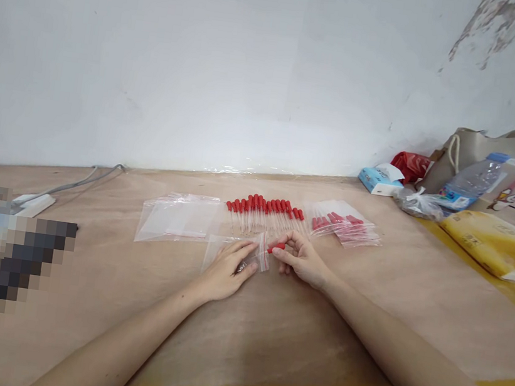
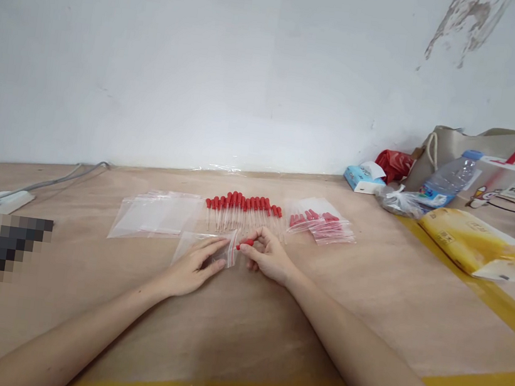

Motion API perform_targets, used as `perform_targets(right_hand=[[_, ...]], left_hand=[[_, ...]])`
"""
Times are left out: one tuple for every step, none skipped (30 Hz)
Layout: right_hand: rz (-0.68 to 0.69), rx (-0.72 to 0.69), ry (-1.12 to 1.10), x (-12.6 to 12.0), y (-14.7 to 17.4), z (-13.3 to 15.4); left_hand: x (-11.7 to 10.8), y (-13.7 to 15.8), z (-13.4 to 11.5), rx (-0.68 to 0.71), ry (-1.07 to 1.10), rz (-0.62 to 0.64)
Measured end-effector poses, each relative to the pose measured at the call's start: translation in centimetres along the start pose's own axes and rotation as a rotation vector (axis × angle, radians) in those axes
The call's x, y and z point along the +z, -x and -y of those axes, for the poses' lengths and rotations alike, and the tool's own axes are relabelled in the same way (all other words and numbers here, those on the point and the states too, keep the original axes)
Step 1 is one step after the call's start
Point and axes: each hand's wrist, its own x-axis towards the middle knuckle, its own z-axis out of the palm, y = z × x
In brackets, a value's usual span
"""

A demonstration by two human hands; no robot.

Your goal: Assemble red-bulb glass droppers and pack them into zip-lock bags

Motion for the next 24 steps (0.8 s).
perform_targets(right_hand=[[0.069, 0.003, -0.009, -0.1, 0.0, 0.0], [0.129, 0.002, -0.035, -0.1, 0.0, 0.0], [0.176, -0.003, -0.067, 0.0, 0.0, 0.0], [0.206, -0.008, -0.093, 0.1, 0.0, -0.1], [0.218, -0.01, -0.105, 0.1, -0.1, -0.1], [0.216, -0.007, -0.099, 0.2, -0.2, -0.1], [0.206, 0.002, -0.079, 0.2, -0.3, -0.1], [0.19, 0.014, -0.054, 0.1, -0.4, -0.1], [0.172, 0.028, -0.033, -0.1, -0.4, -0.2], [0.155, 0.04, -0.02, -0.4, -0.5, -0.2], [0.142, 0.05, -0.012, -0.6, -0.6, -0.3], [0.125, 0.058, -0.007, -0.9, -0.7, -0.4], [0.103, 0.065, 0.001, -1.1, -0.7, -0.5], [0.076, 0.072, 0.021, -1.3, -0.8, -0.6], [0.048, 0.075, 0.059, -1.4, -0.8, -0.7], [0.026, 0.069, 0.12, -1.4, -0.9, -0.7], [0.017, 0.048, 0.202, -1.4, -0.9, -0.7], [0.023, 0.008, 0.302, -1.4, -0.9, -0.7], [0.041, -0.046, 0.407, -1.3, -0.8, -0.6], [0.063, -0.102, 0.501, -1.3, -0.8, -0.4], [0.081, -0.148, 0.574, -1.3, -0.8, -0.2], [0.076, -0.176, 0.627, -1.4, -0.9, 0.0], [0.032, -0.183, 0.67, -1.5, -1.0, 0.2], [-0.046, -0.176, 0.718, -1.8, -1.2, 0.5]], left_hand=[[0.1, 0.0, -0.1, 0.001, 0.02, -0.009], [0.3, 0.0, -0.1, 0.001, 0.041, -0.02], [0.4, 0.0, -0.2, 0.001, 0.063, -0.03], [0.5, -0.1, -0.2, -0.001, 0.085, -0.041], [0.5, -0.1, -0.2, -0.004, 0.105, -0.052], [0.4, -0.1, -0.1, -0.009, 0.125, -0.063], [0.2, -0.2, 0.1, -0.012, 0.143, -0.068], [-0.2, -0.2, 0.3, -0.011, 0.154, -0.065], [-0.7, -0.2, 0.6, 0.0, 0.156, -0.052], [-1.2, -0.1, 1.0, 0.02, 0.149, -0.026], [-1.7, 0.0, 1.5, 0.052, 0.13, 0.008], [-2.2, 0.1, 1.9, 0.09, 0.101, 0.048], [-2.6, 0.3, 2.3, 0.12, 0.079, 0.081], [-2.8, 0.5, 2.7, 0.143, 0.064, 0.09], [-2.9, 0.7, 3.0, 0.158, 0.054, 0.086], [-2.8, 0.9, 3.2, 0.161, 0.049, 0.067], [-2.7, 1.0, 3.3, 0.156, 0.045, 0.041], [-2.5, 1.2, 3.3, 0.145, 0.04, 0.019], [-2.3, 1.3, 3.2, 0.13, 0.036, 0.002], [-2.2, 1.4, 3.1, 0.116, 0.033, -0.011], [-2.1, 1.4, 3.1, 0.104, 0.033, -0.015], [-2.0, 1.5, 3.0, 0.097, 0.035, -0.015], [-2.0, 1.5, 3.0, 0.096, 0.038, -0.016], [-2.1, 1.5, 2.9, 0.101, 0.041, -0.016]])
